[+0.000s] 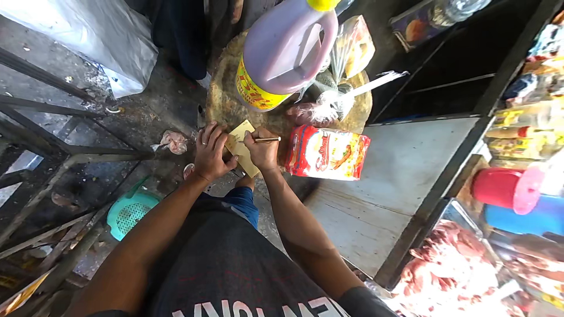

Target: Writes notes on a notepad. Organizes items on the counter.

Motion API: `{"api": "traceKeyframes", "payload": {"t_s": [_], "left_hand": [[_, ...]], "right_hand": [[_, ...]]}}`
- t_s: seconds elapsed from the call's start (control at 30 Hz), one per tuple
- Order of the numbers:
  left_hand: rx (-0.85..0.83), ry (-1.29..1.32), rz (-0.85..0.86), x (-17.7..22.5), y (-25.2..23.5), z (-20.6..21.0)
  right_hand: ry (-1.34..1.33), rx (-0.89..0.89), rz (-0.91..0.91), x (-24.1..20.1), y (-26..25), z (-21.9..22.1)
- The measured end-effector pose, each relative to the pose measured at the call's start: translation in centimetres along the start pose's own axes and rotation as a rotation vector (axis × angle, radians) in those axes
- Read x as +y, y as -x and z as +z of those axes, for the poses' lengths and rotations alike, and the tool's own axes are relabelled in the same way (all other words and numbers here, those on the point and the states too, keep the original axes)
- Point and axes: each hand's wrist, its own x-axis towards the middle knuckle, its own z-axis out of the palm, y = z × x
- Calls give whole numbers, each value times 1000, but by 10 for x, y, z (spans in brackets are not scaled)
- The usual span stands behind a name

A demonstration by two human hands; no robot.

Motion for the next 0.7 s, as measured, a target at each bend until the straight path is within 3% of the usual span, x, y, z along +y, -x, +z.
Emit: {"api": "traceKeyframes", "payload": {"t_s": [0.7], "left_hand": [[-13, 4, -23, 2, 2, -1]], "right_hand": [[59, 20, -39, 0, 1, 3]]}}
